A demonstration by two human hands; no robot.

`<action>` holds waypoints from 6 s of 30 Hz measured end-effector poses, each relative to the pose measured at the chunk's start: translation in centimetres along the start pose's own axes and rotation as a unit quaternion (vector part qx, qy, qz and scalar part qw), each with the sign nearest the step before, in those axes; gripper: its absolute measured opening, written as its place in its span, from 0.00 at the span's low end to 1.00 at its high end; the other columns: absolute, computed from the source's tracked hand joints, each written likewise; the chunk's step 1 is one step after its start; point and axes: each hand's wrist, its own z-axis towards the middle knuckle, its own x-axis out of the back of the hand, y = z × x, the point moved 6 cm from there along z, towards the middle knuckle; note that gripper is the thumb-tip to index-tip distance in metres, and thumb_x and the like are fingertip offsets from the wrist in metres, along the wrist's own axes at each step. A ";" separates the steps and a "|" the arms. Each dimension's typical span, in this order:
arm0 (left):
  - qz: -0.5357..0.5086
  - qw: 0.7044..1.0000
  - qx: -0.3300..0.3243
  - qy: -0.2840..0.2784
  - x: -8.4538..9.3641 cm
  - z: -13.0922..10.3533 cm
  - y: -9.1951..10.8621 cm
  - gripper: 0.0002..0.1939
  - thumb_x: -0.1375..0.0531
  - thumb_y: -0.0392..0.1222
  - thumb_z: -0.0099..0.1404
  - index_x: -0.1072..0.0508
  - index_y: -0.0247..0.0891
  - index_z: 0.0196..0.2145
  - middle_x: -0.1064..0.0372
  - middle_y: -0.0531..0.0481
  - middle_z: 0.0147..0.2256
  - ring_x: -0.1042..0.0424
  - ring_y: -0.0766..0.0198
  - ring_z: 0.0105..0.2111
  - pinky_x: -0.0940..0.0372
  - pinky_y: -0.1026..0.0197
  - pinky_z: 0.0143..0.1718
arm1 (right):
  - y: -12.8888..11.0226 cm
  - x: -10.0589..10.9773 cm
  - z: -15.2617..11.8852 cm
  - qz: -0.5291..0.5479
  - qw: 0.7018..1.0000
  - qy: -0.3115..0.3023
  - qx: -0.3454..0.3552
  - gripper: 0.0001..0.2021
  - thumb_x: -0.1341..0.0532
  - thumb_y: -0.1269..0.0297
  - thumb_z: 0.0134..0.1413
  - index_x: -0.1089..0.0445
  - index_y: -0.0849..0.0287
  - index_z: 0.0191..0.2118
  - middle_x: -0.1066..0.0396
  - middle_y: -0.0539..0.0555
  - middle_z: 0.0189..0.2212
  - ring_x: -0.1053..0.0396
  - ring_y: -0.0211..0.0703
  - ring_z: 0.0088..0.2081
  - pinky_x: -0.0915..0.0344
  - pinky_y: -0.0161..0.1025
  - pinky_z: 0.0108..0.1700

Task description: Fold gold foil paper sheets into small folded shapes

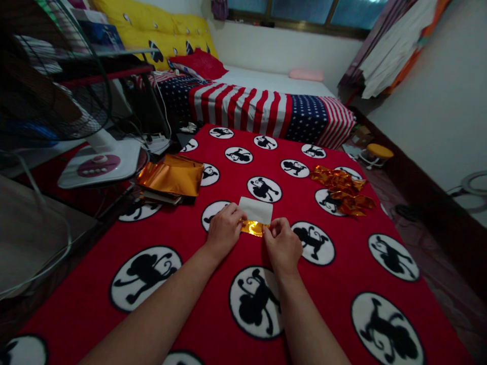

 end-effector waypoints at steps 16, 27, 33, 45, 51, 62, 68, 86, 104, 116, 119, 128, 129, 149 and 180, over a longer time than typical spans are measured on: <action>-0.129 0.990 -0.017 -0.060 -1.9 0.4 -1.4 0.08 0.45 0.29 0.60 0.26 0.34 0.27 0.33 0.48 0.31 0.33 0.64 0.32 0.37 0.62 0.35 | -7.3 -3.7 -4.8 0.219 0.942 -0.079 0.240 0.31 0.54 0.72 0.61 0.62 0.70 0.69 0.52 0.65 0.67 0.54 0.45 0.67 0.48 0.48 0.64; -0.115 0.991 -0.007 -0.075 -1.2 0.7 -0.9 0.09 0.41 0.30 0.59 0.22 0.38 0.31 0.32 0.50 0.31 0.33 0.65 0.33 0.37 0.62 0.37 | -5.3 -3.8 -5.0 0.019 0.954 -0.166 0.247 0.47 0.50 0.39 0.59 0.61 0.77 0.68 0.65 0.70 0.68 0.68 0.56 0.69 0.58 0.56 0.67; -0.140 0.988 0.010 -0.067 -1.2 0.7 -1.1 0.05 0.37 0.31 0.57 0.21 0.37 0.31 0.31 0.50 0.31 0.32 0.66 0.32 0.37 0.63 0.35 | -3.7 -2.9 -5.0 -0.073 0.950 -0.166 0.253 0.45 0.52 0.38 0.59 0.55 0.75 0.67 0.62 0.68 0.68 0.66 0.56 0.69 0.61 0.56 0.67; -0.137 0.987 0.025 -0.080 -1.1 0.5 -1.5 0.05 0.36 0.33 0.56 0.22 0.37 0.33 0.32 0.50 0.33 0.32 0.66 0.33 0.36 0.63 0.35 | -2.1 -2.1 -4.9 -0.137 0.949 -0.154 0.239 0.44 0.53 0.38 0.58 0.53 0.71 0.67 0.63 0.66 0.68 0.66 0.56 0.69 0.63 0.58 0.66; -0.137 0.985 0.027 -0.102 -1.0 0.5 -2.0 0.07 0.35 0.34 0.55 0.21 0.39 0.34 0.32 0.50 0.34 0.32 0.66 0.33 0.36 0.63 0.35 | -0.2 -1.5 -4.6 -0.155 0.954 -0.129 0.221 0.43 0.53 0.39 0.59 0.54 0.74 0.67 0.63 0.67 0.68 0.66 0.58 0.69 0.64 0.59 0.66; -0.126 0.988 0.004 -0.084 -0.8 0.5 -1.5 0.09 0.40 0.30 0.58 0.21 0.37 0.34 0.32 0.49 0.33 0.32 0.65 0.33 0.37 0.63 0.36 | -6.2 -3.3 -6.3 -0.080 0.942 -0.156 0.288 0.48 0.51 0.36 0.56 0.57 0.76 0.68 0.64 0.70 0.68 0.66 0.58 0.69 0.59 0.56 0.66; -0.139 0.984 0.035 -0.108 -0.9 0.9 -2.1 0.10 0.38 0.28 0.55 0.21 0.38 0.33 0.29 0.49 0.35 0.30 0.65 0.34 0.35 0.62 0.37 | -2.3 -2.3 -5.0 -0.115 0.945 -0.154 0.266 0.48 0.49 0.35 0.54 0.52 0.74 0.67 0.62 0.69 0.68 0.64 0.58 0.69 0.60 0.56 0.66; -0.106 0.991 0.061 -0.046 0.0 1.1 -3.5 0.10 0.43 0.26 0.56 0.25 0.37 0.30 0.29 0.49 0.34 0.30 0.62 0.37 0.36 0.60 0.41 | -0.7 -1.7 -4.9 -0.114 0.950 -0.136 0.257 0.40 0.50 0.43 0.60 0.53 0.70 0.67 0.62 0.64 0.69 0.64 0.55 0.69 0.59 0.56 0.66; -0.147 0.984 -0.066 -0.075 0.8 0.2 -2.7 0.23 0.43 0.27 0.56 0.25 0.46 0.47 0.38 0.49 0.56 0.38 0.56 0.56 0.41 0.52 0.58 | 0.8 0.0 -0.8 0.151 0.960 -0.029 0.234 0.20 0.40 0.71 0.51 0.33 0.56 0.52 0.33 0.60 0.55 0.36 0.53 0.55 0.40 0.53 0.56; -0.260 0.960 -0.079 -0.067 2.3 0.9 0.8 0.03 0.37 0.37 0.58 0.22 0.39 0.29 0.31 0.46 0.54 0.40 0.52 0.59 0.46 0.48 0.61 | 0.5 3.6 1.4 0.452 0.886 -0.100 0.024 0.11 0.37 0.55 0.52 0.30 0.58 0.30 0.29 0.49 0.25 0.33 0.40 0.29 0.37 0.36 0.33; -0.383 0.920 0.019 -0.077 2.5 1.2 1.6 0.13 0.40 0.48 0.63 0.23 0.35 0.32 0.24 0.43 0.40 0.27 0.56 0.43 0.35 0.55 0.49 | -0.2 5.1 2.5 0.505 0.857 -0.097 -0.036 0.13 0.34 0.54 0.47 0.30 0.60 0.27 0.32 0.47 0.22 0.36 0.36 0.26 0.40 0.32 0.29; -0.511 0.837 0.128 -0.146 0.6 0.4 3.0 0.23 0.32 0.52 0.52 0.23 0.31 0.39 0.23 0.44 0.35 0.25 0.58 0.34 0.33 0.63 0.36 | -0.6 4.0 3.2 0.562 0.812 -0.111 -0.115 0.16 0.31 0.51 0.41 0.28 0.60 0.28 0.28 0.48 0.22 0.32 0.39 0.25 0.37 0.34 0.28; -0.515 0.832 0.155 -0.135 0.5 0.6 2.9 0.21 0.32 0.51 0.52 0.23 0.31 0.37 0.24 0.45 0.32 0.26 0.60 0.32 0.34 0.64 0.33 | -0.7 4.0 3.3 0.566 0.809 -0.117 -0.112 0.16 0.32 0.50 0.43 0.28 0.60 0.29 0.28 0.49 0.23 0.32 0.39 0.26 0.36 0.34 0.29; -0.443 0.877 0.159 -0.096 -2.6 0.4 -0.9 0.14 0.39 0.39 0.57 0.21 0.35 0.41 0.24 0.43 0.39 0.26 0.59 0.40 0.33 0.61 0.41 | 2.8 -1.1 2.4 0.502 0.852 -0.147 -0.036 0.12 0.33 0.57 0.45 0.24 0.59 0.33 0.24 0.54 0.31 0.28 0.44 0.33 0.32 0.38 0.34; -0.483 0.851 0.166 -0.125 -3.1 0.3 -1.2 0.20 0.32 0.38 0.50 0.22 0.32 0.42 0.23 0.40 0.42 0.24 0.55 0.40 0.32 0.58 0.42 | 2.0 -0.9 2.4 0.463 0.859 -0.207 0.077 0.14 0.33 0.65 0.47 0.23 0.52 0.43 0.28 0.52 0.39 0.29 0.44 0.41 0.32 0.39 0.43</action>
